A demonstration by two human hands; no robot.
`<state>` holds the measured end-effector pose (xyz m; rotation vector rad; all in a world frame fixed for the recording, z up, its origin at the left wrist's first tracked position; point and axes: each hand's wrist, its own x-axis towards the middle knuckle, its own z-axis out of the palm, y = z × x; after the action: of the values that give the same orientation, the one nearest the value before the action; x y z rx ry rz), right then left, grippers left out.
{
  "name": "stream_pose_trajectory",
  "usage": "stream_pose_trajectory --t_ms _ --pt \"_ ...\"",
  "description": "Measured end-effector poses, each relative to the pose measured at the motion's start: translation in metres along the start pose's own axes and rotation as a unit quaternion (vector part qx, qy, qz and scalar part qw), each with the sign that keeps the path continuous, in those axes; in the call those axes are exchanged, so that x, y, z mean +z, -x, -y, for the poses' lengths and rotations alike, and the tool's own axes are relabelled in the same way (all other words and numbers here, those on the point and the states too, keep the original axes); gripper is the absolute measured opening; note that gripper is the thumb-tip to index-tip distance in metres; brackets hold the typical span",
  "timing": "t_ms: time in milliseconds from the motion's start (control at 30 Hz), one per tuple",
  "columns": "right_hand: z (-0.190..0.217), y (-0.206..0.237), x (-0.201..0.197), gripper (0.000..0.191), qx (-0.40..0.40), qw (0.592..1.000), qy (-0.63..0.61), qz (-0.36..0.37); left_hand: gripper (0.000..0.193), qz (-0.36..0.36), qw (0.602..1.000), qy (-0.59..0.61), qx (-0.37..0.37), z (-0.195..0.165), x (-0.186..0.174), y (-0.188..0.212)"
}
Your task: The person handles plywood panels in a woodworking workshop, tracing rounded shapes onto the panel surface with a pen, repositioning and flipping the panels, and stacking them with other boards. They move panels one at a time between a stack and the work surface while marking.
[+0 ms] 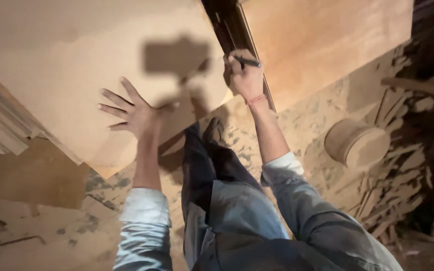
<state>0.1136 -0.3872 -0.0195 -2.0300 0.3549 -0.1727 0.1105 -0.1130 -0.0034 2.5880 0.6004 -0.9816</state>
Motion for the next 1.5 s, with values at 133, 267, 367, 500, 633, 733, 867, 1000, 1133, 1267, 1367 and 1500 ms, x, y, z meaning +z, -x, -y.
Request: stream_pose_trajectory --t_ms 133,267,367,500,633,733,867,1000,1133,1267,1367,1500 --pt "-0.012 0.064 -0.009 0.012 0.075 0.993 -0.089 -0.016 0.157 -0.010 1.000 -0.030 -0.003 -0.002 0.007 0.006" --pt "-0.021 0.117 0.004 0.022 0.168 0.986 0.019 0.010 0.156 -0.026 0.999 -0.028 0.009 0.007 0.018 0.005" --pt "-0.020 0.147 0.023 0.023 -0.073 0.993 -0.020 -0.091 0.156 -0.034 0.999 -0.016 0.015 0.009 0.021 0.003" --pt "-0.004 0.186 0.041 0.021 0.053 0.995 0.049 -0.065 0.156 -0.031 0.999 -0.023 0.011 0.005 0.022 0.003" --pt "0.014 0.201 0.055 0.016 0.022 0.999 -0.044 -0.021 0.157 -0.033 0.999 -0.022 0.009 0.002 0.022 0.004" --pt "0.021 0.187 0.055 0.012 0.011 0.999 -0.038 -0.011 0.157 -0.041 0.999 -0.018 0.016 0.007 0.022 -0.001" --pt "0.024 0.132 0.035 0.019 0.014 0.996 0.076 -0.053 0.153 -0.067 0.996 -0.019 0.048 0.024 0.034 -0.006" --pt "0.015 0.047 0.038 0.029 -0.094 0.978 0.180 -0.054 0.134 -0.220 0.967 -0.040 0.126 0.059 0.059 -0.008" --pt "0.007 0.011 0.078 0.049 -0.111 0.977 0.174 -0.052 0.137 -0.266 0.960 0.088 -0.001 0.111 0.066 -0.009" --pt "0.003 0.015 0.090 0.049 -0.143 0.965 0.209 -0.066 0.122 -0.309 0.941 0.136 -0.015 0.137 0.058 -0.007" --pt "0.001 0.016 0.086 0.043 -0.120 0.972 0.190 -0.075 0.113 -0.328 0.935 0.126 -0.045 0.136 0.052 -0.007" --pt "-0.001 0.016 0.079 0.037 -0.115 0.978 0.162 -0.070 0.094 -0.384 0.913 0.122 -0.057 0.133 0.048 -0.008"
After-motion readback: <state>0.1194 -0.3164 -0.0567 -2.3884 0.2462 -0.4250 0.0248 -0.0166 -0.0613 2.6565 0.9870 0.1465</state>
